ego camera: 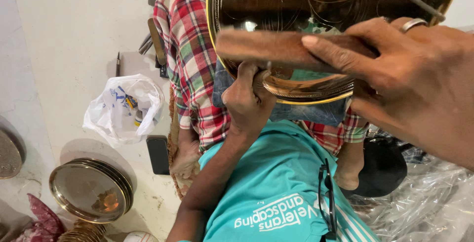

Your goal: The person sits on the floor and repeatedly hammers a small metal piece placed on the rim of a large metal plate using a wooden mallet. The plate is held steady with the left hand while the right hand strikes the metal piece.

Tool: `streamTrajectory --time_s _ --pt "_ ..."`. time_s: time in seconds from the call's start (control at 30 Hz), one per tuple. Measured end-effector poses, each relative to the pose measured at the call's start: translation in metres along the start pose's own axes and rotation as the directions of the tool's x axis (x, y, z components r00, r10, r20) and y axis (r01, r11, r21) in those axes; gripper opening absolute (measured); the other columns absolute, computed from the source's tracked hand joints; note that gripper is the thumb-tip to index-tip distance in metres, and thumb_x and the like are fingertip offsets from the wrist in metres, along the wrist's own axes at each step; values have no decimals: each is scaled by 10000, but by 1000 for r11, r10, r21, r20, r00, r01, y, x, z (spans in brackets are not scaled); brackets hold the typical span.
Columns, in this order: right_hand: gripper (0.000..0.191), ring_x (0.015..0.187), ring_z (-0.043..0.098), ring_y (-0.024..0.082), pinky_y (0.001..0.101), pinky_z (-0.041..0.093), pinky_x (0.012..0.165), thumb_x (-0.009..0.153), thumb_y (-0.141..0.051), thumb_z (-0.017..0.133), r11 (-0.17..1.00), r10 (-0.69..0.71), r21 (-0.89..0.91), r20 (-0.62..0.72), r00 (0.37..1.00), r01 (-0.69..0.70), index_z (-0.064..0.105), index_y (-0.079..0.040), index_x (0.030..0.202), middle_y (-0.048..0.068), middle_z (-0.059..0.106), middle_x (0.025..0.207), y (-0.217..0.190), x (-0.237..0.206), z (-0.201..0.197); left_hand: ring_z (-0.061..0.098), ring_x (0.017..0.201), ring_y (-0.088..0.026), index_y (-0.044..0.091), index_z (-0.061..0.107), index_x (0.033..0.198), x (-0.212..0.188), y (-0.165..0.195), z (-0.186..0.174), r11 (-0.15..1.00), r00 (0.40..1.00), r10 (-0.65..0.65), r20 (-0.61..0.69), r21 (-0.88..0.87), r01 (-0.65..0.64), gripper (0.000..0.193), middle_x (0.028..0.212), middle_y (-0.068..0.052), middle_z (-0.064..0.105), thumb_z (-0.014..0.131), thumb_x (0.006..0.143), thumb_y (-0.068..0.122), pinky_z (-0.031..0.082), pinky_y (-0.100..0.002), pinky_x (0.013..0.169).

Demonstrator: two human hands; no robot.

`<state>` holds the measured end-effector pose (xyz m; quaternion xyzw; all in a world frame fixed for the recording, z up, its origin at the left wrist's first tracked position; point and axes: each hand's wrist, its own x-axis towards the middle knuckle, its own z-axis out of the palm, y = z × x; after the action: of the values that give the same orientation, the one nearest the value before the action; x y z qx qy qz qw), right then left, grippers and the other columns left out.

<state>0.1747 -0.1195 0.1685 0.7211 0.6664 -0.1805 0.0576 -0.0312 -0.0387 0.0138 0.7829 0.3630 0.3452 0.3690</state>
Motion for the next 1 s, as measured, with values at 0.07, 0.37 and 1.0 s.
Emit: streamTrajectory --time_s 0.07,0.37,1.0 --pt "890 772 685 216 345 575 692 707 -203 808 1000 11 14 -10 1000 -11 506 -255 1543 79 681 1195 2 -2 1 752 850 -291 21 579 1209 -1 0 -1 999 1000 8 -12 -50 -9 220 969 -137 702 625 995 -3 603 -372 739" --pt "899 818 712 205 337 584 701 703 -166 746 996 -51 78 26 998 49 498 -268 1561 50 685 1192 3 3 -1 710 783 -361 44 584 1051 -5 -17 -3 995 988 -54 146 96 41 222 855 -163 685 673 857 -16 557 -439 697" --pt "776 985 655 181 303 520 860 710 87 689 766 342 632 -248 906 -116 579 -21 1470 173 674 1161 -3 -52 62 731 893 -351 79 586 1140 56 -8 -34 984 779 169 604 -58 -169 406 969 -141 718 658 753 -22 546 -476 727"
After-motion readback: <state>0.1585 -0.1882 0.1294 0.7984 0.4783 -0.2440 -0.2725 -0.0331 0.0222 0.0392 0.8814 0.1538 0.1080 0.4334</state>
